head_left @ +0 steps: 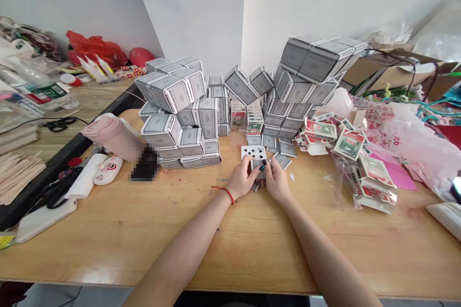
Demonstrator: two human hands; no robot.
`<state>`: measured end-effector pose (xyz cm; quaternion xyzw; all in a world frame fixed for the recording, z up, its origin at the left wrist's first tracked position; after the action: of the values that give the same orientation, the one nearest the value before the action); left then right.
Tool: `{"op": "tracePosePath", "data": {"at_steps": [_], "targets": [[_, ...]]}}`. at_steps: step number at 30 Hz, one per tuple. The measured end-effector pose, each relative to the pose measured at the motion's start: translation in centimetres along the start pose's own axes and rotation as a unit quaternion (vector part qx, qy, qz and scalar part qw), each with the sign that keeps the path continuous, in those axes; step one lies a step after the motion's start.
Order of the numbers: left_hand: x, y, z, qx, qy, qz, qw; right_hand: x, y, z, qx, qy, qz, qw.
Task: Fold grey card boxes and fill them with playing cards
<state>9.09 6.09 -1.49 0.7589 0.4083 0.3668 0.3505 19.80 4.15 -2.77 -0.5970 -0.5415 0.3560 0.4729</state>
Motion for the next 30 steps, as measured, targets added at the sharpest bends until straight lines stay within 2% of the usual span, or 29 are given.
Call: {"op": "tracePosePath", "data": {"at_steps": [4, 8, 21, 26, 30], "targets": [[-0.3, -0.8, 0.3, 0.031, 0.006, -0.017, 0.999, -0.3, 0.1, 0.8, 0.029, -0.022, 0.021, 0.999], [-0.5, -0.5, 0.2, 0.078, 0.026, -0.01, 0.997, -0.3, -0.1, 0.6, 0.027, -0.014, 0.017, 0.999], [-0.8, 0.6, -0.3, 0.174, 0.057, 0.024, 0.983, -0.5, 0.2, 1.4, 0.122, -0.023, 0.056, 0.991], [-0.7, 0.8, -0.6, 0.191, 0.07, 0.025, 0.979, -0.6, -0.3, 1.4, 0.094, -0.022, 0.039, 0.995], [-0.7, 0.7, -0.8, 0.201, 0.08, 0.016, 0.976, -0.6, -0.6, 0.7, 0.017, 0.025, 0.007, 1.0]]}}
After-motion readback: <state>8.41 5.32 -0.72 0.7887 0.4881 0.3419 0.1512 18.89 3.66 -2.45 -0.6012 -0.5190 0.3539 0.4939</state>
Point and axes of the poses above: each hand's wrist, its own x-axis towards the middle knuckle, its own z-axis out of the palm, y = z × x, the point moved 10 cm from there along x, towards the middle knuckle
